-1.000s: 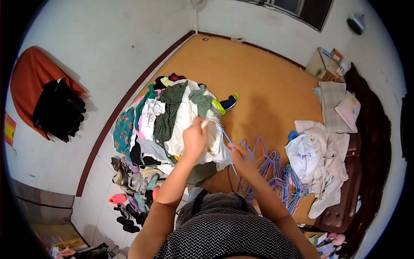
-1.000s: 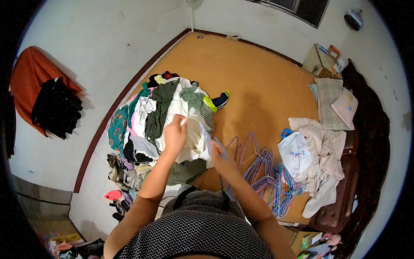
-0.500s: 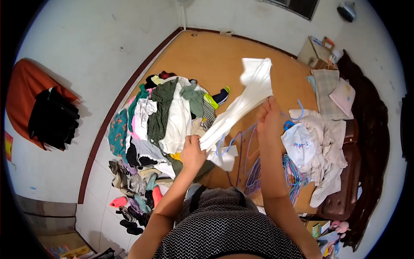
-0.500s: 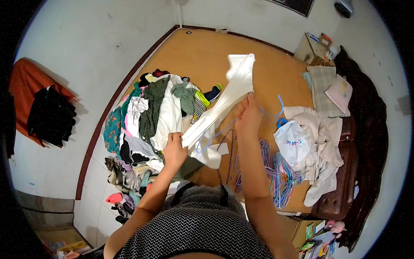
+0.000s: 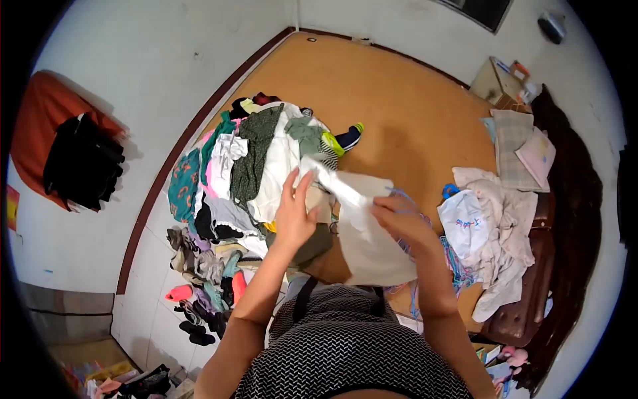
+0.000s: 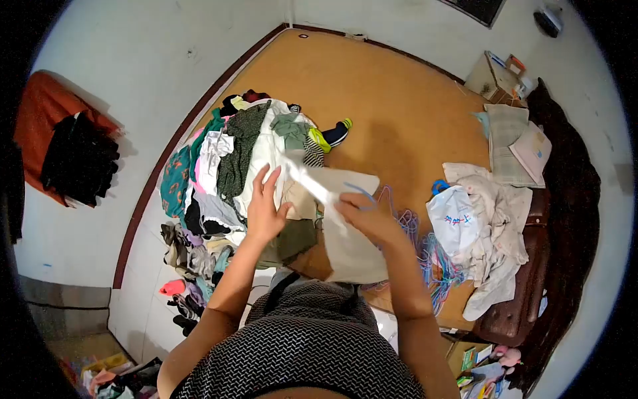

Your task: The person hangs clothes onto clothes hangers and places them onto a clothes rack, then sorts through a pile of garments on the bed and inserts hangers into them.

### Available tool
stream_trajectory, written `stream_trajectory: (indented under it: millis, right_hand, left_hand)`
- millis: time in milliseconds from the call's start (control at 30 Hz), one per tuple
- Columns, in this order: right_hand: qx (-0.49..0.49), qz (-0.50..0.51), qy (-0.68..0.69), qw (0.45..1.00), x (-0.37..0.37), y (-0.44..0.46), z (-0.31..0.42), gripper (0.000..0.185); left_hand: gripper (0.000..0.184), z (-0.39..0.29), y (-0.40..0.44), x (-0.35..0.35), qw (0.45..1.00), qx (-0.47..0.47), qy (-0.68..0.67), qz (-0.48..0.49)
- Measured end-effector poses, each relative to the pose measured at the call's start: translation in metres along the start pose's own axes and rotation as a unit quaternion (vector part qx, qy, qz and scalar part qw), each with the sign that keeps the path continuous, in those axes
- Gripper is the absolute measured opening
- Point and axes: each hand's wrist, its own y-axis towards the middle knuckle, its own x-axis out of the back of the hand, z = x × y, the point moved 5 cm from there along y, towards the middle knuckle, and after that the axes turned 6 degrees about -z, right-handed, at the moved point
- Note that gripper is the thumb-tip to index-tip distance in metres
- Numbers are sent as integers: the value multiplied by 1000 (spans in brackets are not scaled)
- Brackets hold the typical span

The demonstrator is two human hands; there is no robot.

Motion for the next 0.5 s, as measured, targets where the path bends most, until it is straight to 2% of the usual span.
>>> stream_trajectory:
  millis: [67, 133, 167, 200, 233, 300, 333, 400, 433, 467, 500]
  right_hand:
    - [39, 9, -3, 999, 17, -42, 33, 25]
    - [79, 19, -6, 997, 32, -52, 31, 30]
    - [73, 37, -52, 995, 42, -48, 15, 29]
    - [68, 56, -97, 991, 50, -44, 2, 29]
    - [72, 64, -98, 991, 57, -40, -5, 29]
    - [5, 34, 21, 999, 68, -28, -22, 16]
    - [5, 41, 20, 999, 67, -17, -23, 16]
    - [-74, -16, -69, 995, 68, 12, -42, 18]
    - [139, -23, -60, 988, 62, 54, -66, 21]
    - [143, -17, -60, 988, 63, 78, -87, 21]
    - [174, -124, -96, 972, 74, 96, -99, 20]
  left_hand:
    - [71, 15, 5, 4, 999, -2, 43, 11]
    - [55, 46, 1, -7, 992, 68, -6, 106]
    - [33, 67, -3, -11, 993, 57, 29, 102]
    - [15, 73, -4, -6, 997, 44, -1, 66]
    - [12, 83, -8, -2, 995, 78, 17, 55]
    - [10, 103, -19, 2, 991, 118, 40, 41]
    - [11, 114, -27, 1, 988, 134, 66, 40]
    - [14, 138, -45, -6, 980, 156, 111, 52]
    - [15, 159, -59, -13, 972, 177, 132, 77]
    - [15, 176, -70, -20, 964, 194, 150, 105]
    - [15, 188, -73, -19, 963, 199, 153, 101]
